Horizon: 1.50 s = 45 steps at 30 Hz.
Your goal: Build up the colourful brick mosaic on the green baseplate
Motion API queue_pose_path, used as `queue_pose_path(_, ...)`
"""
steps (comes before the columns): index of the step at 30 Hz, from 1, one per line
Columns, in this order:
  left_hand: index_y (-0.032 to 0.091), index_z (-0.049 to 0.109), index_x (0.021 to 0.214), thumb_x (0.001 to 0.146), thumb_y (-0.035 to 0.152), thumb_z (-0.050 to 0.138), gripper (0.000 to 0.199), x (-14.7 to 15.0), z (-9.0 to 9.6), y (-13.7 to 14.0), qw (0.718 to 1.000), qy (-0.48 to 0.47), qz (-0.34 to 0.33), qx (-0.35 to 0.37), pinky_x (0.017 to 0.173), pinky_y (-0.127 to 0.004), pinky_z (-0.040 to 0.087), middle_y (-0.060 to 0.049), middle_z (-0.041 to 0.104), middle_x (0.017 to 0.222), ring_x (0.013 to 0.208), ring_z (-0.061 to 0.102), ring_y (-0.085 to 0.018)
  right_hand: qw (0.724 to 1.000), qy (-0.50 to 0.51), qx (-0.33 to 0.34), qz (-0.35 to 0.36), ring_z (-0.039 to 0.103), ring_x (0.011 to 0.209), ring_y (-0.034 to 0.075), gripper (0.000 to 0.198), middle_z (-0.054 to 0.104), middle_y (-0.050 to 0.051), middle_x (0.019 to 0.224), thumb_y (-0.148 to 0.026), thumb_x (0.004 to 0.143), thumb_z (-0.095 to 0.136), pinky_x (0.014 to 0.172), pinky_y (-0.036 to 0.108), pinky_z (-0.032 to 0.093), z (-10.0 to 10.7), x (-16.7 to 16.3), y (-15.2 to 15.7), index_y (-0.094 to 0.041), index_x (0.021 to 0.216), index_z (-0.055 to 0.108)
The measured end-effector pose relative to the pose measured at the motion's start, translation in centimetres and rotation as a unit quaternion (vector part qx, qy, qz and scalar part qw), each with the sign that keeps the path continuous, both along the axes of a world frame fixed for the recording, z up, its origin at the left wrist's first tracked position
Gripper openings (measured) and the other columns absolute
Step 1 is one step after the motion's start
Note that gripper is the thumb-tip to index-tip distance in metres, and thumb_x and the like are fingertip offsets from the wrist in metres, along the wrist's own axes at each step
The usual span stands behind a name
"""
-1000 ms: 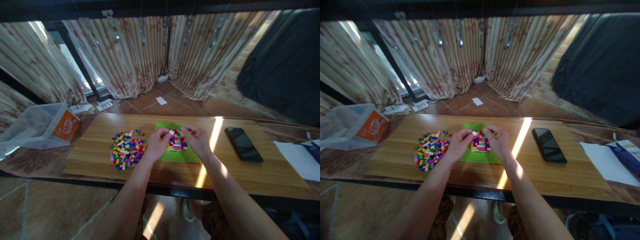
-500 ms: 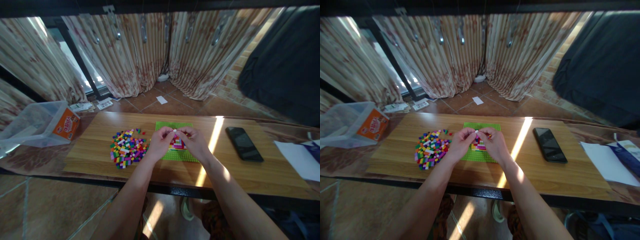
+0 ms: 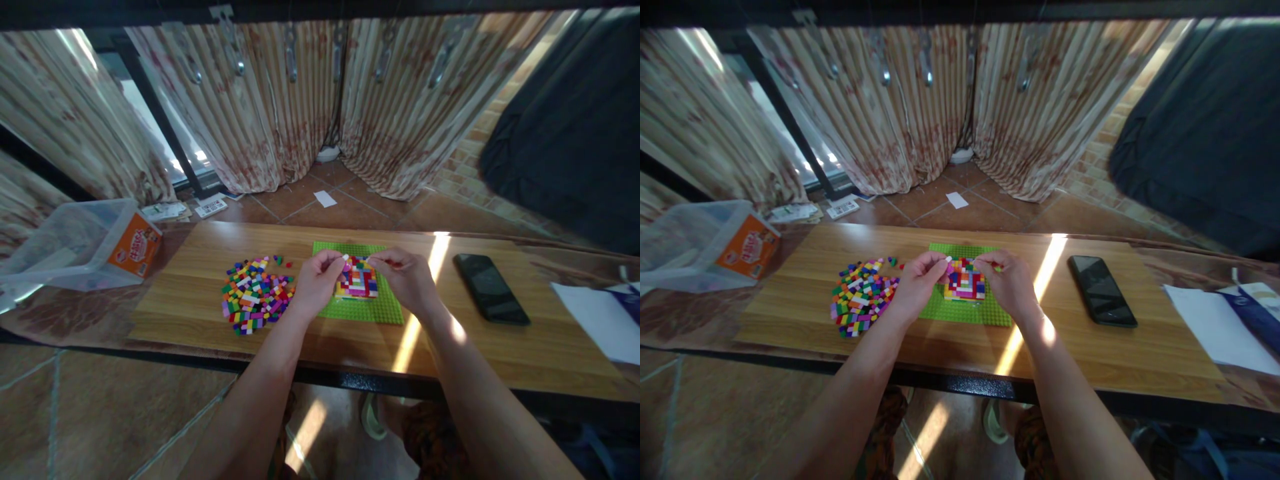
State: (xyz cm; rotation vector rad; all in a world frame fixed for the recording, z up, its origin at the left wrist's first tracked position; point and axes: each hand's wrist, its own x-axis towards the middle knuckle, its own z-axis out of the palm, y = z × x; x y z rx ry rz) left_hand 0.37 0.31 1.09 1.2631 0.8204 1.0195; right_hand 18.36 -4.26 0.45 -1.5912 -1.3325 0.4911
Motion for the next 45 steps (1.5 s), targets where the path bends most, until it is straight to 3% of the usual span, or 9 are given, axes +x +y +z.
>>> queue_pose_path(5,0.017,0.065,0.075,0.081,0.033,0.069,0.018,-0.3,-0.7,0.6,0.999,0.01,0.044,0.007,0.058,-0.021,0.043,0.003,0.06,0.062,0.055,0.053,-0.008,0.99,-0.137,0.022,0.004,0.064,0.091,0.025,0.019,0.072,0.006,0.091,-0.04,0.085,0.066,0.088,0.044,0.05,-1.0,-0.1,0.1,-0.027,0.081,0.08)
queue_pose_path(11,0.017,0.064,0.074,0.081,0.03,0.068,0.016,-0.3,-0.4,0.4,0.999,0.017,0.045,0.001,0.057,-0.021,0.044,0.003,0.06,0.062,0.054,0.053,-0.008,0.984,-0.174,0.036,0.002,0.061,0.096,0.026,0.014,0.07,0.006,0.095,-0.038,0.085,0.069,0.091,0.046,0.048,-1.3,-0.8,0.5,-0.031,0.08,0.08)
queue_pose_path(25,0.017,0.063,0.073,0.082,0.028,0.068,0.016,-0.5,-0.4,0.5,0.998,0.031,0.05,0.004,0.058,-0.022,0.045,0.002,0.063,0.064,0.054,0.054,-0.008,0.991,-0.135,0.019,-0.006,0.06,0.101,0.027,0.012,0.068,0.007,0.099,-0.037,0.08,0.073,0.095,0.048,0.046,-1.6,-0.7,0.5,-0.028,0.076,0.078)
queue_pose_path(34,0.016,0.064,0.074,0.082,0.029,0.067,0.015,-0.4,-0.7,0.6,0.998,0.041,0.05,0.016,0.056,-0.02,0.044,0.002,0.064,0.065,0.053,0.055,-0.007,0.997,-0.055,-0.017,-0.042,0.062,0.094,0.026,0.029,0.068,0.007,0.095,-0.048,0.07,0.077,0.089,0.046,0.048,-2.1,-0.6,1.4,-0.022,0.081,0.073)
queue_pose_path(40,0.016,0.065,0.075,0.082,0.026,0.066,0.012,-0.3,-0.8,0.6,0.997,0.049,0.049,0.02,0.057,-0.02,0.043,0.003,0.062,0.064,0.055,0.054,-0.007,0.991,0.117,-0.057,-0.011,0.064,0.077,0.021,0.045,0.071,0.005,0.086,-0.048,0.062,0.082,0.072,0.038,0.053,-3.2,-0.3,2.0,-0.02,0.096,0.073)
queue_pose_path(45,0.015,0.065,0.076,0.082,0.028,0.066,0.014,-0.1,-1.4,0.5,0.998,0.055,0.034,0.016,0.058,-0.021,0.044,0.002,0.062,0.063,0.057,0.055,-0.009,0.993,0.101,-0.055,0.013,0.063,0.069,0.018,0.046,0.072,0.004,0.083,-0.05,0.065,0.08,0.064,0.033,0.052,-3.4,-0.4,2.2,-0.018,0.097,0.073)
